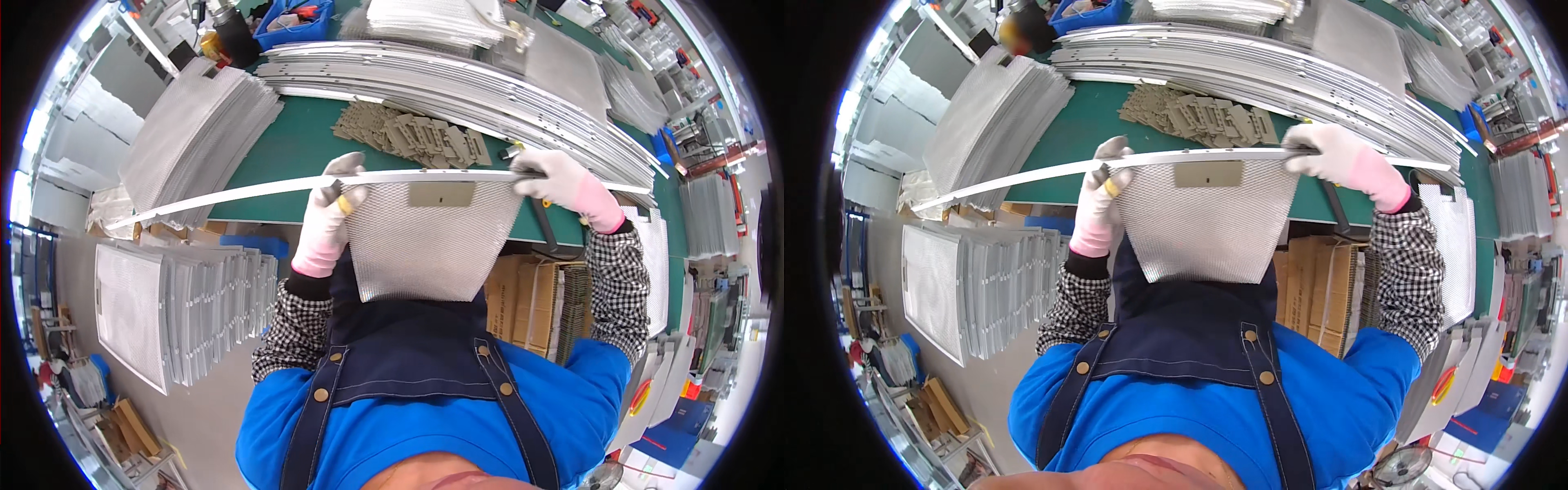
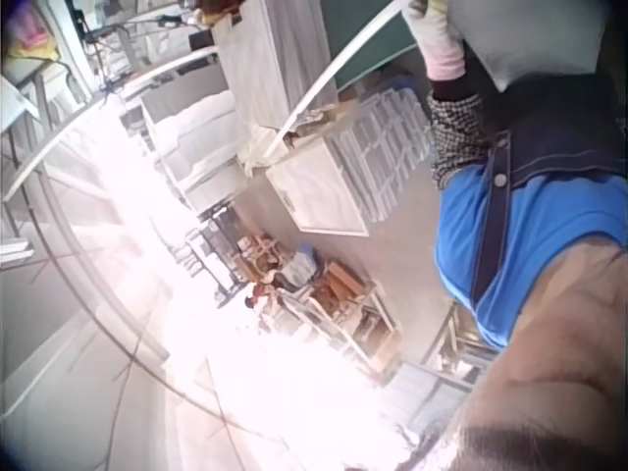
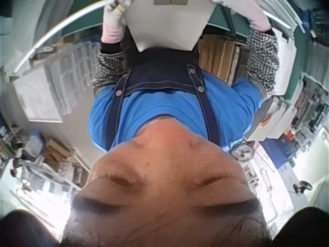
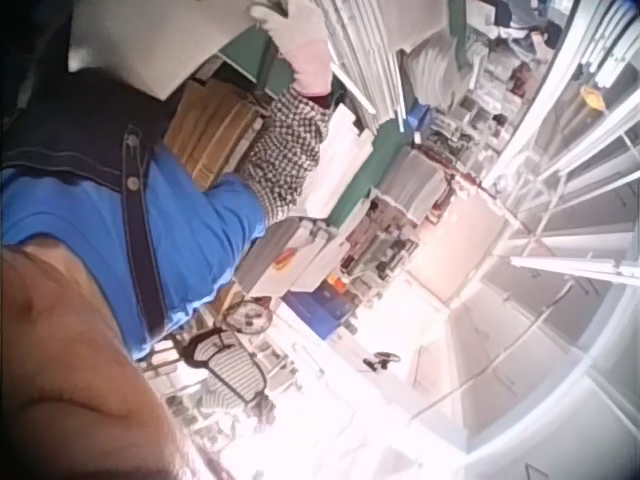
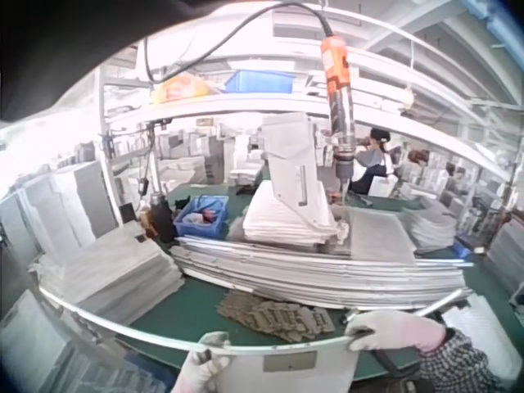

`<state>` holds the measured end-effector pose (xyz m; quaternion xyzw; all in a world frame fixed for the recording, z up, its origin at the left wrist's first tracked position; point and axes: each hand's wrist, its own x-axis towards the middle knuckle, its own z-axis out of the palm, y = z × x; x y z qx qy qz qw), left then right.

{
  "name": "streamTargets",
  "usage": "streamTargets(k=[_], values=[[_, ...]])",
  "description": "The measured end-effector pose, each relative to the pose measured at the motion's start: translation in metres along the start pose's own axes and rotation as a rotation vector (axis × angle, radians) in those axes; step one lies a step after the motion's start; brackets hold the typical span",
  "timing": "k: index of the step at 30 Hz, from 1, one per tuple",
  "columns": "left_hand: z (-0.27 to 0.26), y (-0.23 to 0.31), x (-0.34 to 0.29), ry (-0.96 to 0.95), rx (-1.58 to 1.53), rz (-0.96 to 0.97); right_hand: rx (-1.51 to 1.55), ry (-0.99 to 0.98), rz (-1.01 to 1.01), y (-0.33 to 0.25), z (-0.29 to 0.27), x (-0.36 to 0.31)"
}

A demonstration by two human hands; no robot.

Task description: The person assembles rectangular air filters by hand at a factory workstation. They pick up a mesh filter, place it into a white frame, and use a hammer to tap the frame into place. The person then uses a handheld device to inspect the assembled unit before stacking it with others.

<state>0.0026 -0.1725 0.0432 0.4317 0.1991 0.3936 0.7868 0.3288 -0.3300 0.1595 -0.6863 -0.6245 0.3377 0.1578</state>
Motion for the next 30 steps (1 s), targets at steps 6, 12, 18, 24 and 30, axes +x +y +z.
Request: streamTargets(k=[6,12,18,24,30], values=[[-0.001,-0.016,-0.002,-0.047,-0.030,0.095,-0.120,0.047,-0.040,0.014,0.011,-0.022],[0.012,0.048,-0.024,-0.075,0.580,-0.052,-0.341,0.164,-0.200,0.006,0.025,-0.032],[0.066,0.109,-0.029,-0.365,1.692,0.824,-0.304,-0.022,-0.150,0.008,0.016,-0.011],[0.060,0.078,-0.004,-0.484,1.666,0.449,-0.006,-0.149,-0.120,-0.014,0.009,-0.018],[0.052,0.078,0.006,-0.473,1.645,0.289,0.659,0.315,0.123,-0.005,0.081,-0.038]])
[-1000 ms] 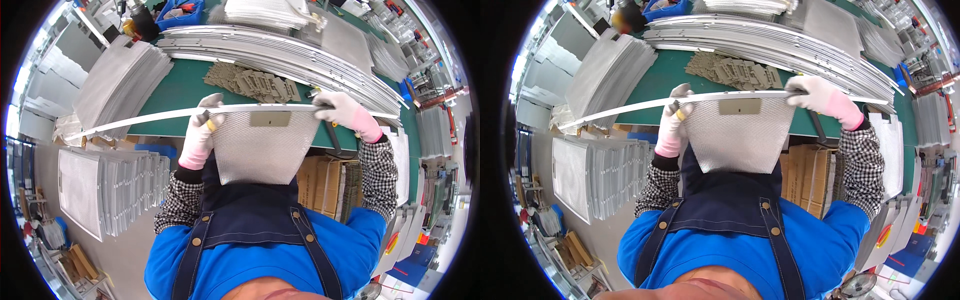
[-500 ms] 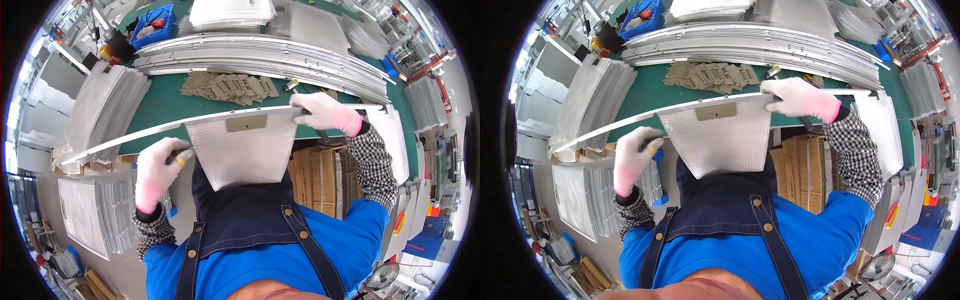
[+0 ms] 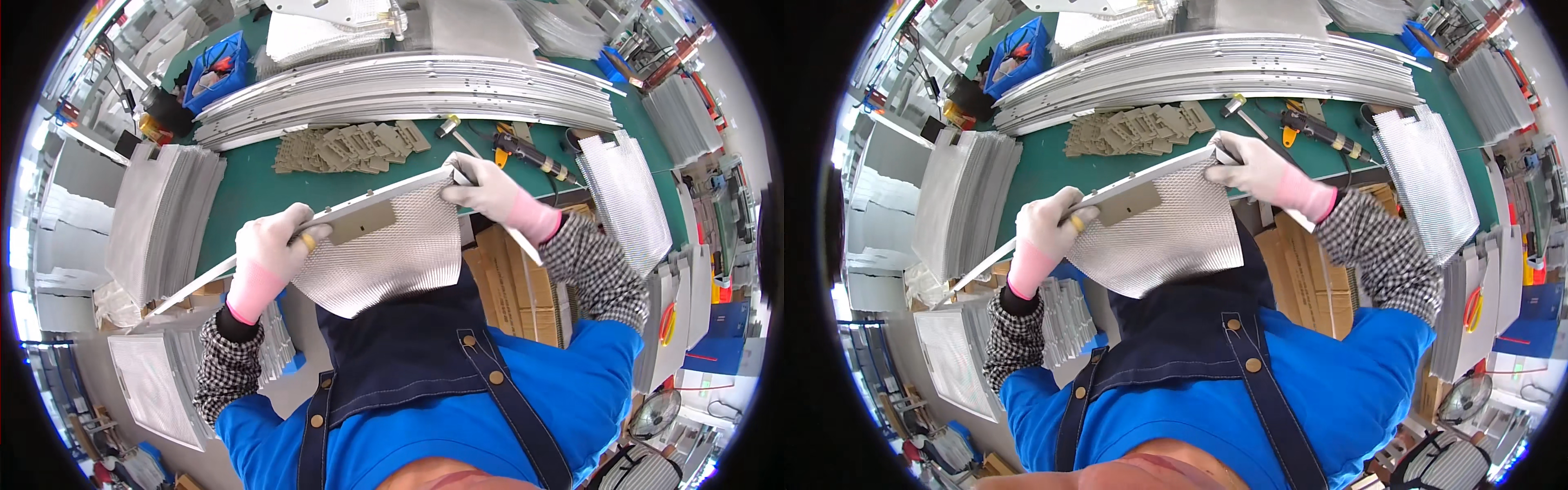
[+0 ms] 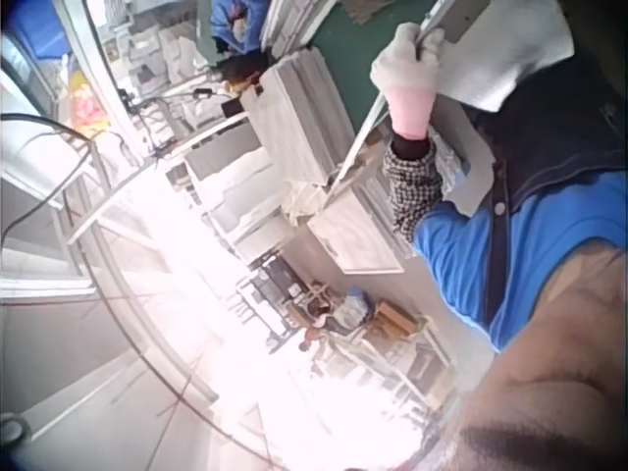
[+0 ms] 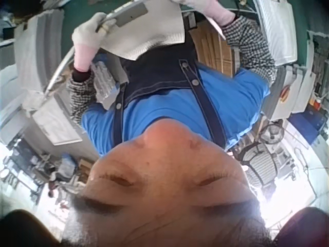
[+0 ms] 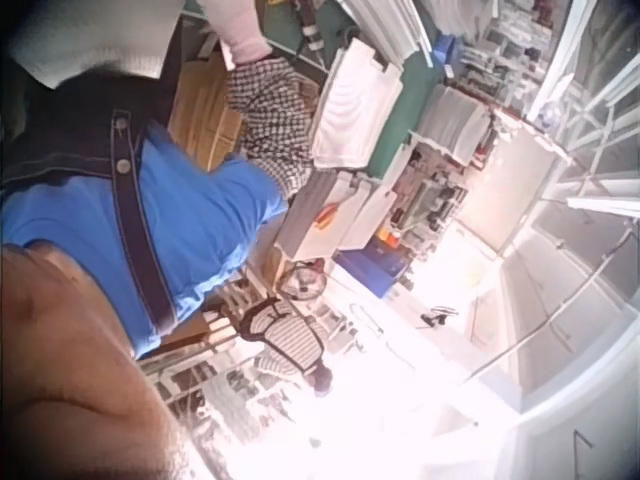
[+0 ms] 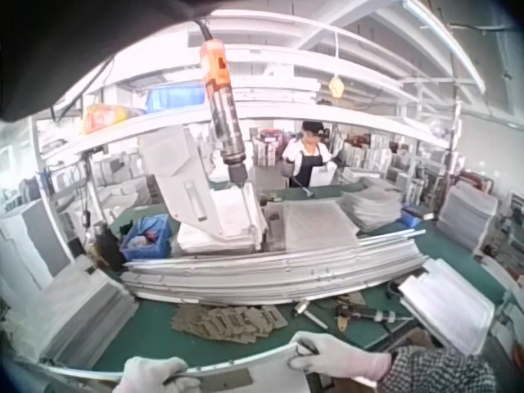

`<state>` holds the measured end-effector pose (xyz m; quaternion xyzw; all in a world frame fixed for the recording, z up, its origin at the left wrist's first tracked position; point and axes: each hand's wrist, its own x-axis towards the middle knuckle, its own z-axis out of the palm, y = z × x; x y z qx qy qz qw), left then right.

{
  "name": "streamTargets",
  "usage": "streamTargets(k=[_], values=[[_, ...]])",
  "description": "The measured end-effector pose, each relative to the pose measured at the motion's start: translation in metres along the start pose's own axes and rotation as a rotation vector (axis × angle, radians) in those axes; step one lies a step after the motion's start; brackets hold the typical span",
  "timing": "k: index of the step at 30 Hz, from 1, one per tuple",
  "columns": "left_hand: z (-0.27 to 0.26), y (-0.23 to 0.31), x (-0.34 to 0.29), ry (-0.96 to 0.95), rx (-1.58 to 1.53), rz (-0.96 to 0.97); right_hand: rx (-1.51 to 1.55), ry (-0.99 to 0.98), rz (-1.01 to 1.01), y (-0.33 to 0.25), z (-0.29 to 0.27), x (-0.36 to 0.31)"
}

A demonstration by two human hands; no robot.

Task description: The person assembles rectangular air filters by hand at a factory workstation. They pick up a mesh filter, place it into a white frame, and use a hammer to tap the frame into place. The person then uses a handheld device to inspect the assembled unit before stacking it with others.

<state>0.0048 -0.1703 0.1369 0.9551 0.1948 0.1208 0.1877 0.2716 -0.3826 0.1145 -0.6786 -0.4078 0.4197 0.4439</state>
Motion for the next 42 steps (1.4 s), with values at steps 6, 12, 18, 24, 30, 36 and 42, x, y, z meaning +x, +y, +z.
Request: streamTargets(k=[6,12,18,24,30,36,42], values=[[0.007,-0.002,0.001,-0.049,-0.026,-0.020,0.165,0.147,-0.042,0.033,0.017,-0.011],[0.004,0.002,0.006,-0.023,-0.015,-0.032,0.179,0.090,-0.061,0.018,-0.001,-0.002],[0.005,0.001,0.008,0.006,0.004,-0.052,0.284,0.291,-0.137,0.027,0.028,0.013],[0.005,0.000,0.010,-0.039,-0.047,-0.093,0.214,0.216,-0.123,0.020,0.010,0.013],[0.003,0.006,0.010,-0.082,-0.064,-0.107,-0.106,0.081,-0.115,0.005,-0.005,0.004],[0.002,0.008,0.007,0.000,-0.055,-0.098,-0.061,0.340,-0.249,0.031,0.023,0.016],[0.006,-0.001,0.005,0.036,-0.062,-0.097,-0.041,0.264,-0.080,0.033,0.028,0.007]])
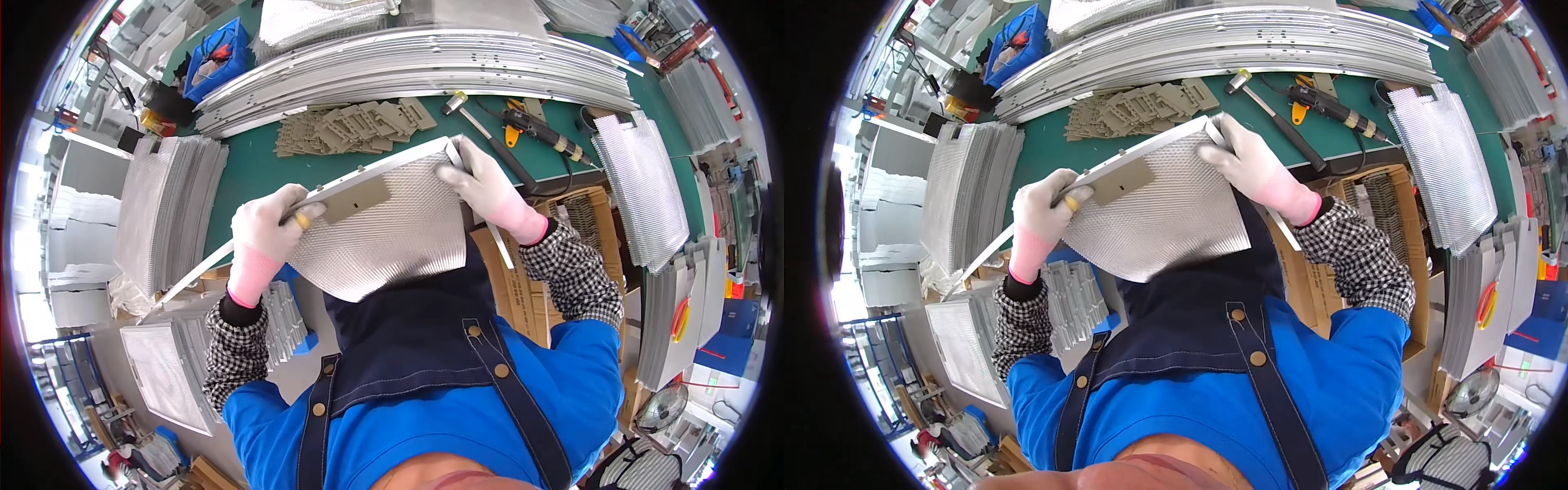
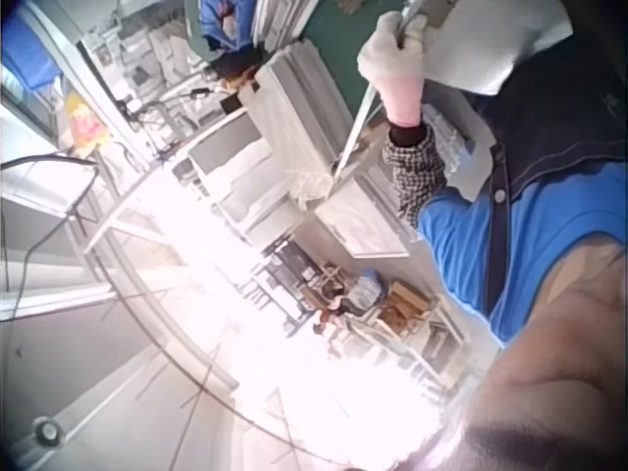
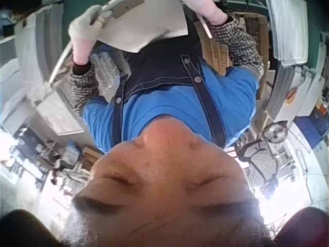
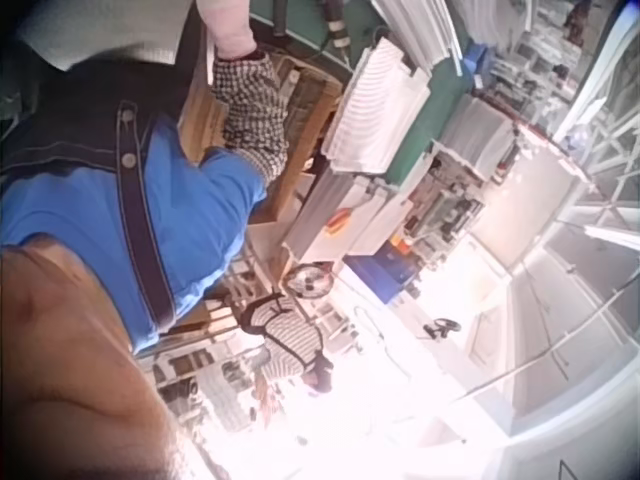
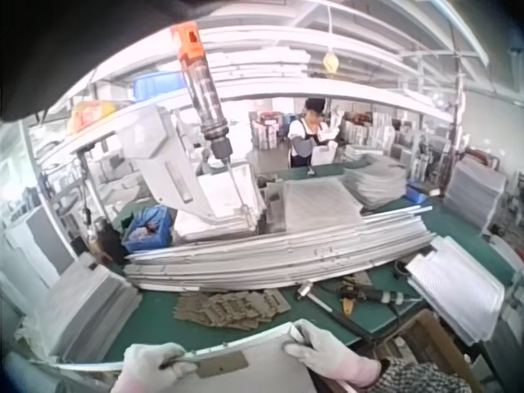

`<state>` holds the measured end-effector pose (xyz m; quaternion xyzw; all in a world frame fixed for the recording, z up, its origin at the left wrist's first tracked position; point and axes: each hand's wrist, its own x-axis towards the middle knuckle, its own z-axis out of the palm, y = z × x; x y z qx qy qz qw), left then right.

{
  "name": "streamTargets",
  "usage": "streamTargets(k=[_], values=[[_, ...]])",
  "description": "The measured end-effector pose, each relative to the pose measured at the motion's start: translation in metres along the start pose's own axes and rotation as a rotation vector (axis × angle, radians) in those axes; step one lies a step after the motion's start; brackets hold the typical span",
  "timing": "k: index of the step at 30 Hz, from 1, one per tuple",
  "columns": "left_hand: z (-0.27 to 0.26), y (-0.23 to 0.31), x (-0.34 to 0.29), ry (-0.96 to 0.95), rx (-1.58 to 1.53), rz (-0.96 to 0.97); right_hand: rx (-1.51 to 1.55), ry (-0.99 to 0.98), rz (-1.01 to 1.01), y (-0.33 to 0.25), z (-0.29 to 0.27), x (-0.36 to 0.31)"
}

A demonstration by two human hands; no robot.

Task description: The person assembles rectangular air filters by hand at a factory workstation. They pick up a mesh filter, place it into a white frame, and use a hammer to tap the frame into place. The person then uses a handheld device to inspect the assembled unit before stacking it with others.

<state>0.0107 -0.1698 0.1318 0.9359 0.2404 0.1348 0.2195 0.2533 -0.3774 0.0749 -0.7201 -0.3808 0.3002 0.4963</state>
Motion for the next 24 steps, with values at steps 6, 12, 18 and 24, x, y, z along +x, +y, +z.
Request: streamTargets(k=[6,12,18,24], values=[[-0.002,0.001,0.002,-0.018,-0.012,-0.049,0.208,0.082,-0.053,0.030,0.023,-0.015],[0.005,-0.010,0.005,-0.050,-0.024,-0.079,0.236,0.031,0.129,0.055,0.029,-0.035],[0.009,-0.013,0.008,-0.040,0.000,-0.055,0.370,0.069,0.150,0.083,0.053,-0.084],[-0.002,-0.011,0.014,-0.144,-0.244,-0.145,0.411,0.130,0.248,0.099,0.053,-0.098]])
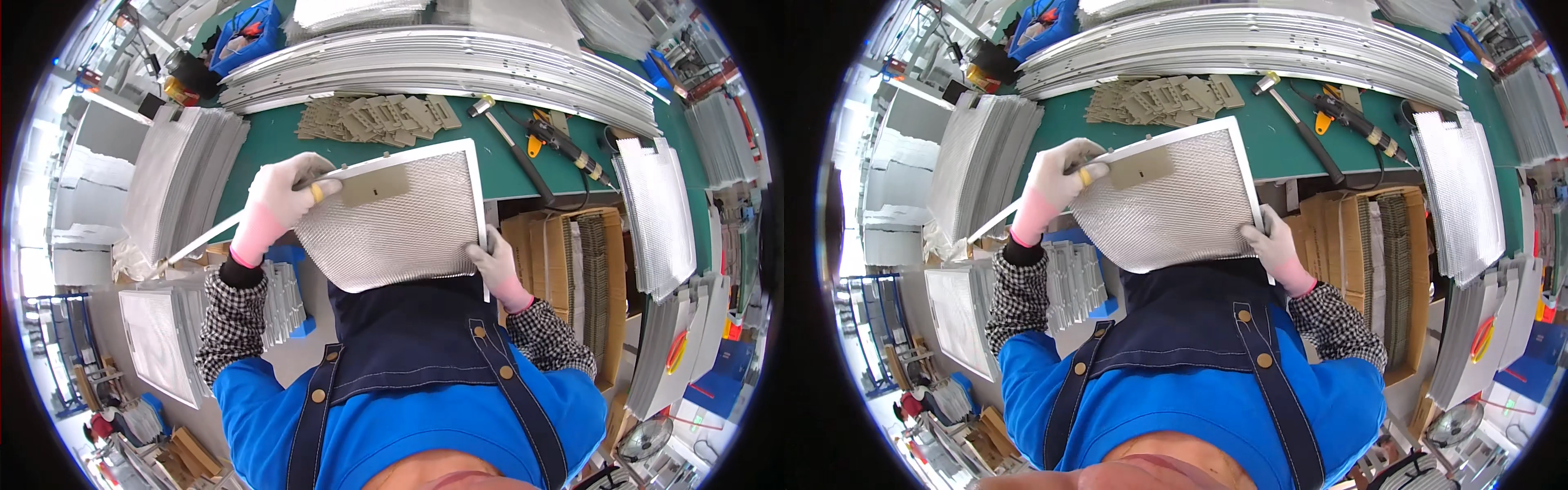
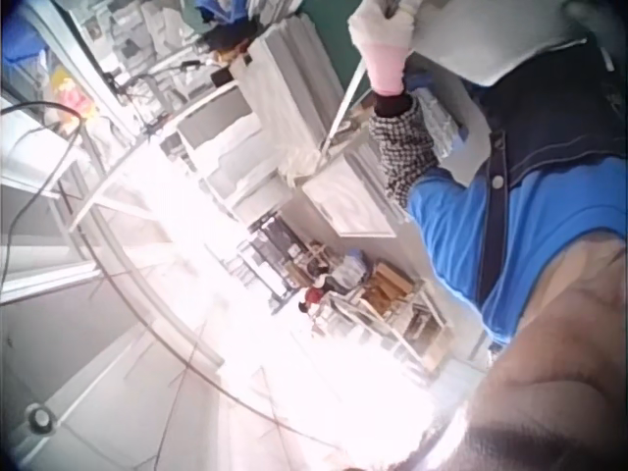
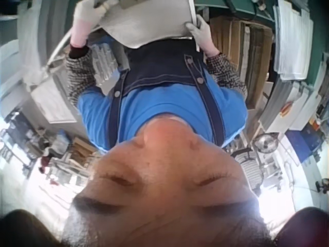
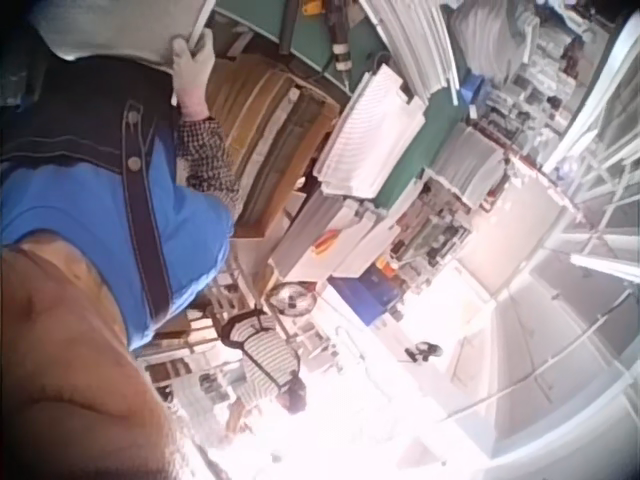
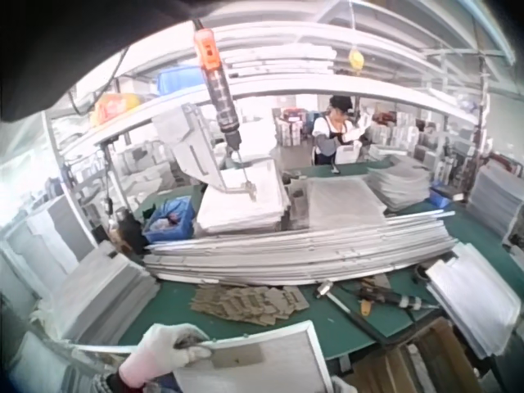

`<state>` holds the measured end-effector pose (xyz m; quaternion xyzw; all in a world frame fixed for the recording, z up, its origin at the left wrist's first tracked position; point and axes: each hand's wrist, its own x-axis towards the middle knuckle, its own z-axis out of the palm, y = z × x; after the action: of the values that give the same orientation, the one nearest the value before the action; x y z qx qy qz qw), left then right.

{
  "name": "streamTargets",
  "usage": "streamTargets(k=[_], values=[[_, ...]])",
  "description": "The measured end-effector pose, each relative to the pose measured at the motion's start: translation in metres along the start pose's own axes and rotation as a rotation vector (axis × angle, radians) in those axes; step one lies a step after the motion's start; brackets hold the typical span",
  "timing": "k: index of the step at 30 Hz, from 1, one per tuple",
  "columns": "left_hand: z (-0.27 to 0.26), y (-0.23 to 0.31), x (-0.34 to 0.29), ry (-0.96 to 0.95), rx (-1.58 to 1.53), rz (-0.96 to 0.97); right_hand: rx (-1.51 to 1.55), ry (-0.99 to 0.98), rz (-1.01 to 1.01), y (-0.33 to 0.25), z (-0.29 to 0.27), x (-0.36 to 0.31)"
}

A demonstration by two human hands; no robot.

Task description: The person assembles rectangular air filters by hand at a factory workstation. They pick up a mesh filter, place it into a white frame, and use a hammer to tap the frame into place. The person then uses a handheld device to inspect the assembled unit before stacking it with others.

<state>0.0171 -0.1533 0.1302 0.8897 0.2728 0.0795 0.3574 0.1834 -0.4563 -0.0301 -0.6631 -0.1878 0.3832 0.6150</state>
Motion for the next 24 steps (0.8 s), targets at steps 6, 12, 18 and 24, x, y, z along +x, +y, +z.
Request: streamTargets(k=[6,12,18,24], values=[[-0.064,0.025,0.002,-0.006,-0.122,0.118,0.239,0.056,-0.368,-0.026,-0.018,0.044],[-0.091,0.095,0.035,0.148,-0.331,0.335,0.358,0.142,-0.674,-0.080,-0.025,0.076],[-0.072,0.145,0.048,0.248,-0.411,0.428,0.391,0.186,-0.704,-0.104,-0.025,0.067],[-0.033,0.120,0.057,0.267,-0.479,0.383,0.466,0.184,-0.672,-0.111,-0.032,0.054]])
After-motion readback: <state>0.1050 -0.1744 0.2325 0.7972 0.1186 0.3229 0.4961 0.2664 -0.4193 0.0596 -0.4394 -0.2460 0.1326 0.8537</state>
